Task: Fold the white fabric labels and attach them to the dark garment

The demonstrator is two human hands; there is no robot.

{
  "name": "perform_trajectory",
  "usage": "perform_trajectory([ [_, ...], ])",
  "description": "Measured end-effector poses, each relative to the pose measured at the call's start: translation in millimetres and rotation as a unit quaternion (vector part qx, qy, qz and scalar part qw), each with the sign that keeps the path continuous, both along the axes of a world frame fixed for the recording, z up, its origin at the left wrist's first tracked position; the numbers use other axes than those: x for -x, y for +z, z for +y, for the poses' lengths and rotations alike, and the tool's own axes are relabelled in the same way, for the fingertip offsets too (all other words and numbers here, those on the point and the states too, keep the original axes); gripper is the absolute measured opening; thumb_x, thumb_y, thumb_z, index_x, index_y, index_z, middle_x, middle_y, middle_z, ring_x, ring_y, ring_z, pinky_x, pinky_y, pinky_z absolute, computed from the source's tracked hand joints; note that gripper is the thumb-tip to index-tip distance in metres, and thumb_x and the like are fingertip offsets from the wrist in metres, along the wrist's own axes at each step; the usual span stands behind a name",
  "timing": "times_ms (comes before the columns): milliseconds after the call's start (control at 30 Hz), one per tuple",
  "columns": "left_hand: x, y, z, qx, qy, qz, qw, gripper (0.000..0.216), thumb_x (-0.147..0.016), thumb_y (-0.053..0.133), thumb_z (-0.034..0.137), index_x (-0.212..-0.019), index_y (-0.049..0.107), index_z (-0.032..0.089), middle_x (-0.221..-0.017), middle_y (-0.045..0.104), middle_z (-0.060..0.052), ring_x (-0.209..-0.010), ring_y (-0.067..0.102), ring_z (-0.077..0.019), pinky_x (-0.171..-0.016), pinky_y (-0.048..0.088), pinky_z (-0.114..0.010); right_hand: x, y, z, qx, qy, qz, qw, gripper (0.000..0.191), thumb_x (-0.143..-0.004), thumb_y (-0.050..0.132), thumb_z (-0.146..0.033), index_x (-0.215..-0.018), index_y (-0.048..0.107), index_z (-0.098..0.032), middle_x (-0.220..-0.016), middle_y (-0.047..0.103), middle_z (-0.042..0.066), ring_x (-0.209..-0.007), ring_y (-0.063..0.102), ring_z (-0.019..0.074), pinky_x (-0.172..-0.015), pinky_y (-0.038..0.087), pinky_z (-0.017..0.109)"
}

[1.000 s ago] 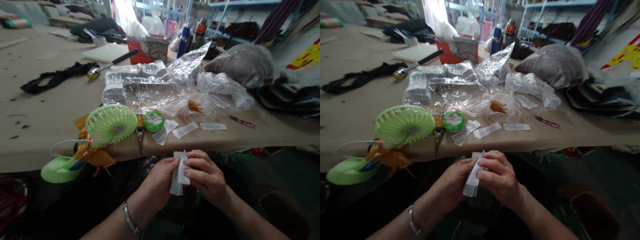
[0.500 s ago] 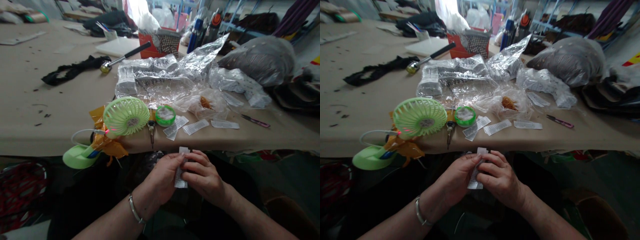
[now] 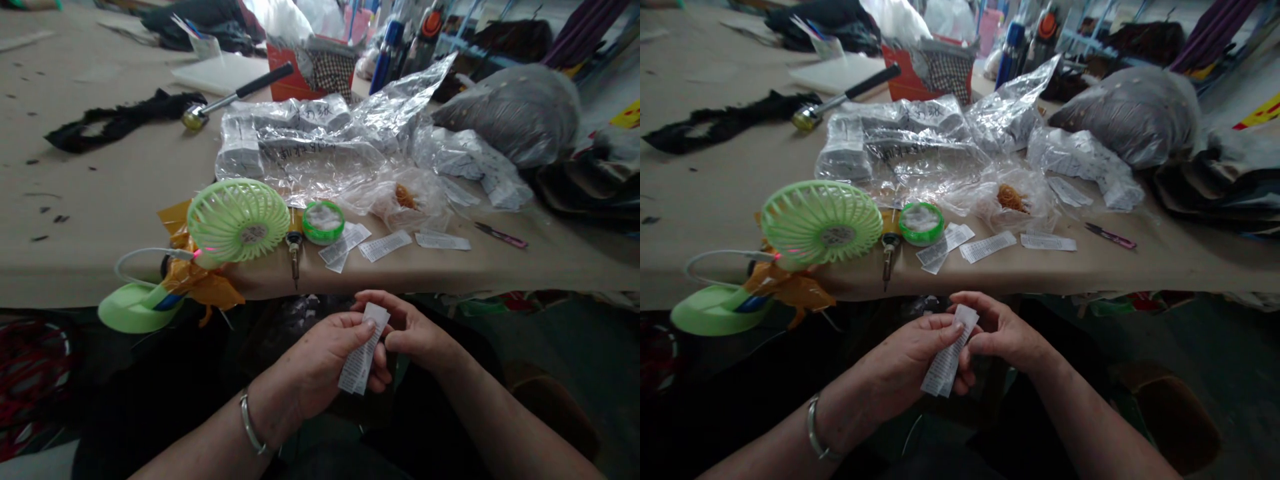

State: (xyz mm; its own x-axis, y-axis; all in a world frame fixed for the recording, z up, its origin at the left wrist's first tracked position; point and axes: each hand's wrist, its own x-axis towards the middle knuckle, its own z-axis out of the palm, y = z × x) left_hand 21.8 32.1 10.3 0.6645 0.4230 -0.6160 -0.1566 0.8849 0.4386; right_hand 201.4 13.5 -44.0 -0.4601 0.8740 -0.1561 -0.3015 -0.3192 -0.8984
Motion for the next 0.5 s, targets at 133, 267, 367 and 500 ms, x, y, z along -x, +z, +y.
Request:
perform_trajectory([
  [133,-0.4,0.1,-4.5,-0.012,-0.037,0.019,0.999,0.029,-0.082,0.063,0.038,-0.072,0.062,0.010,-0.065,0.059,-0.005,-0.048,0.054,-0.0095,-0.050,0.044,-0.020,3.8,-4.4,6.8,0.078,0.052,0.091,0.991,0.048,-0.065,0.081,-0.028,-0.109,0.064,-0.018,-0.112,0.064,0.009,-0.089,0.066,0.0169,-0.076,0.055,0.027],
  [267,1.0,-2.5,-7.2,-0.023,-0.060,0.021,0.998,0.029,-0.081,0.063,0.039,-0.074,0.061,0.011,-0.067,0.060,-0.005,-0.049,0.054,-0.0101,-0.050,0.043,-0.020,7.2,-5.8,8.4,0.093,0.060,0.146,0.983,0.029,-0.066,0.079,-0.022,-0.093,0.068,-0.017,-0.118,0.062,0.008,-0.099,0.064,0.0194,-0.084,0.053,0.031],
  [367,1.2,-4.0,-8.6,-0.032,-0.063,0.026,0.997,0.030,-0.080,0.063,0.040,-0.072,0.060,0.011,-0.065,0.059,-0.005,-0.050,0.054,-0.0107,-0.051,0.043,-0.021,8.3,-7.2,7.8,0.090,0.061,0.158,0.981,0.026,-0.069,0.078,-0.021,-0.092,0.068,-0.017,-0.118,0.063,0.006,-0.100,0.064,0.0170,-0.085,0.053,0.029],
  [500,1.0,-5.0,-9.2,-0.030,-0.043,0.027,0.998,0.029,-0.083,0.059,0.039,-0.073,0.059,0.012,-0.065,0.058,-0.004,-0.051,0.054,-0.0101,-0.052,0.044,-0.021,7.9,-3.8,4.4,0.060,0.040,0.090,0.993,0.032,-0.073,0.077,-0.028,-0.101,0.066,-0.020,-0.114,0.065,0.007,-0.092,0.067,0.0159,-0.078,0.055,0.027],
])
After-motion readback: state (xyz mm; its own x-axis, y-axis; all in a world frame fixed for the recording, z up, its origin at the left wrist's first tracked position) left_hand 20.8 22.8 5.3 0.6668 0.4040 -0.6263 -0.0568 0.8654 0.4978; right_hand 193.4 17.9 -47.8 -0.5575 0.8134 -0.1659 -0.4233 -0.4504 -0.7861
